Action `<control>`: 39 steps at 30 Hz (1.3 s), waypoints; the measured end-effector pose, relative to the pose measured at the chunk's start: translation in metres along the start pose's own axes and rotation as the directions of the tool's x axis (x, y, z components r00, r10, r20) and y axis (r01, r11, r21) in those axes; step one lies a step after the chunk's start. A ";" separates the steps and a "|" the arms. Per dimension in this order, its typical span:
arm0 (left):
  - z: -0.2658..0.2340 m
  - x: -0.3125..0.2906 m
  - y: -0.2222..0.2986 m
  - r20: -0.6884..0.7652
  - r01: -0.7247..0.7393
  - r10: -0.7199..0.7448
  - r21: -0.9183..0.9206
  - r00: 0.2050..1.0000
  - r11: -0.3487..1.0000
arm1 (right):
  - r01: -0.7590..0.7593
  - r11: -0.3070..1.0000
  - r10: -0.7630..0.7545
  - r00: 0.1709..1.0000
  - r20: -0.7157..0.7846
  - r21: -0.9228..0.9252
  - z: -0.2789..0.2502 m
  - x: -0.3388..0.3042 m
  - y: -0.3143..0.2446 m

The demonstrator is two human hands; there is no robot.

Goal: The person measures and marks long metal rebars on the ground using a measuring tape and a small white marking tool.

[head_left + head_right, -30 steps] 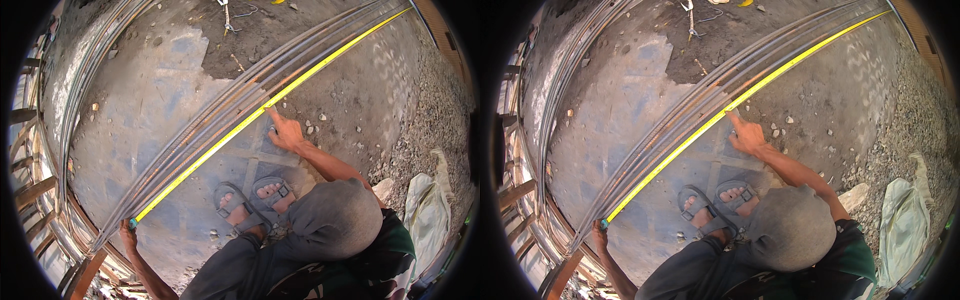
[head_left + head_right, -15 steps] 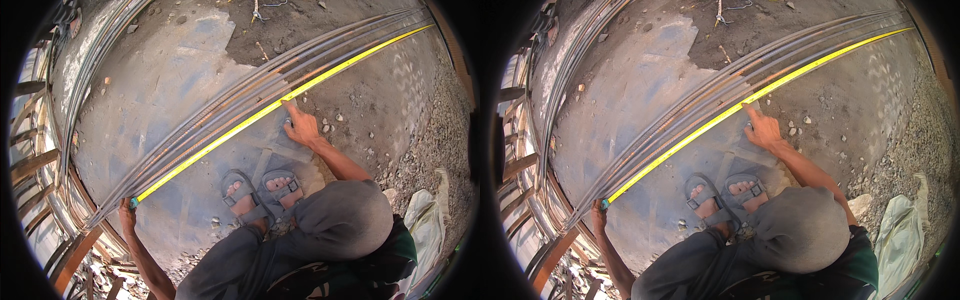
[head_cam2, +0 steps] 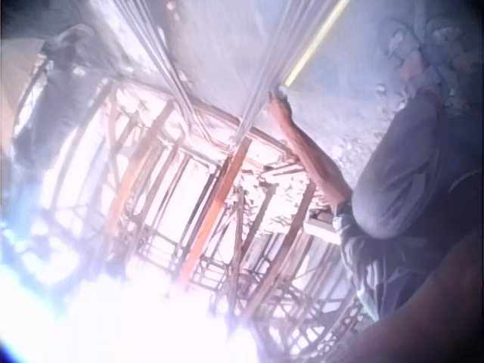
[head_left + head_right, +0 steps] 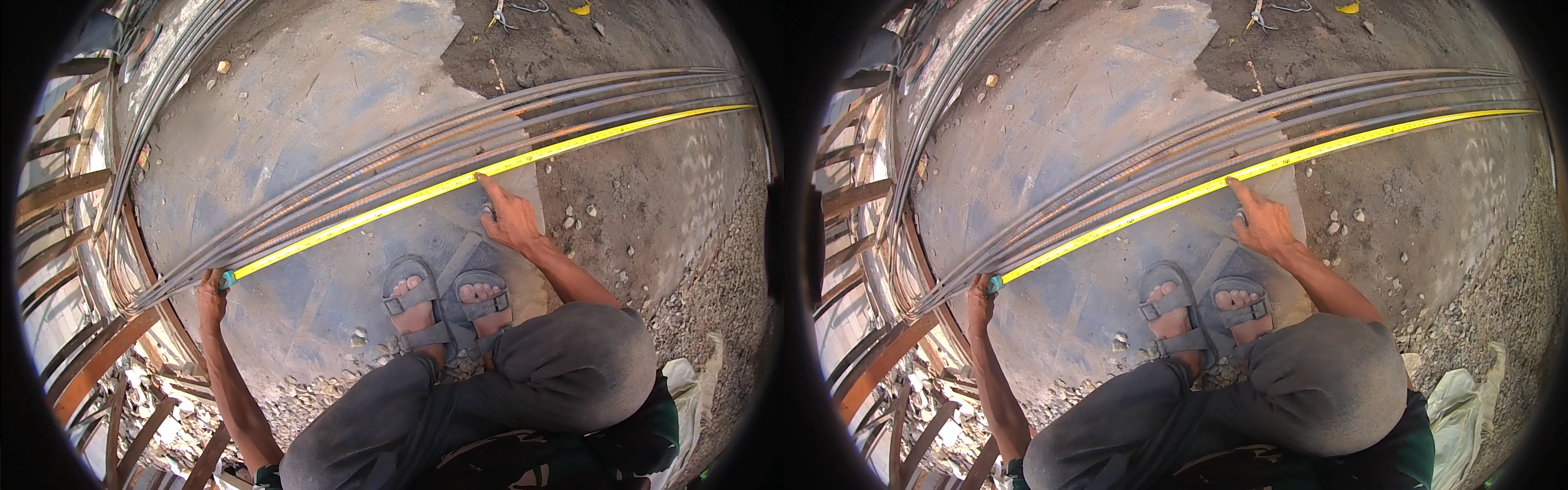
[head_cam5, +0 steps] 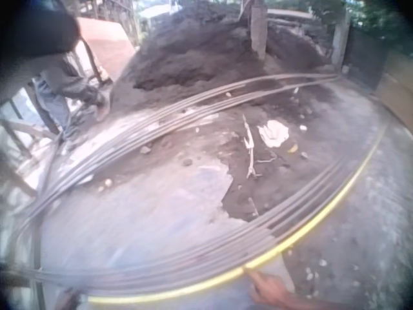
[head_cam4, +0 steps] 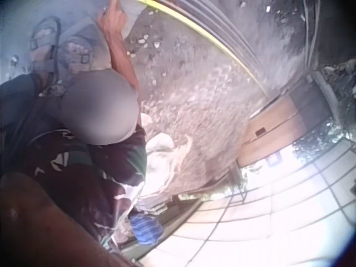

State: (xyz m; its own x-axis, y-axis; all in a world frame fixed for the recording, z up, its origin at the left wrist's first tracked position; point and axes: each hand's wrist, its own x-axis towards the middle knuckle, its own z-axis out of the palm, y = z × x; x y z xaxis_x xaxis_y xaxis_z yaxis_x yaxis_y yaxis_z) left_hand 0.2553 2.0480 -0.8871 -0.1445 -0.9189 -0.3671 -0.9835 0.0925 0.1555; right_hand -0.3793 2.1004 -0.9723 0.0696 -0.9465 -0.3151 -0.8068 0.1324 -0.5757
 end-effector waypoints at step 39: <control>0.001 0.002 -0.005 0.002 0.052 -0.052 0.039 0.999 0.998 | 0.127 0.992 -0.128 0.991 0.028 0.011 0.017 0.008 -0.009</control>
State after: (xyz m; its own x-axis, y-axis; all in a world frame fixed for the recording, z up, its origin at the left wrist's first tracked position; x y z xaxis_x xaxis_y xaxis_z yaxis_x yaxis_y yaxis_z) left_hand 0.2596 2.0458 -0.8896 -0.0931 -0.9218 -0.3764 -0.9932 0.0594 0.1003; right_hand -0.3611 2.0966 -0.9823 0.1883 -0.9471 -0.2599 -0.7850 0.0139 -0.6194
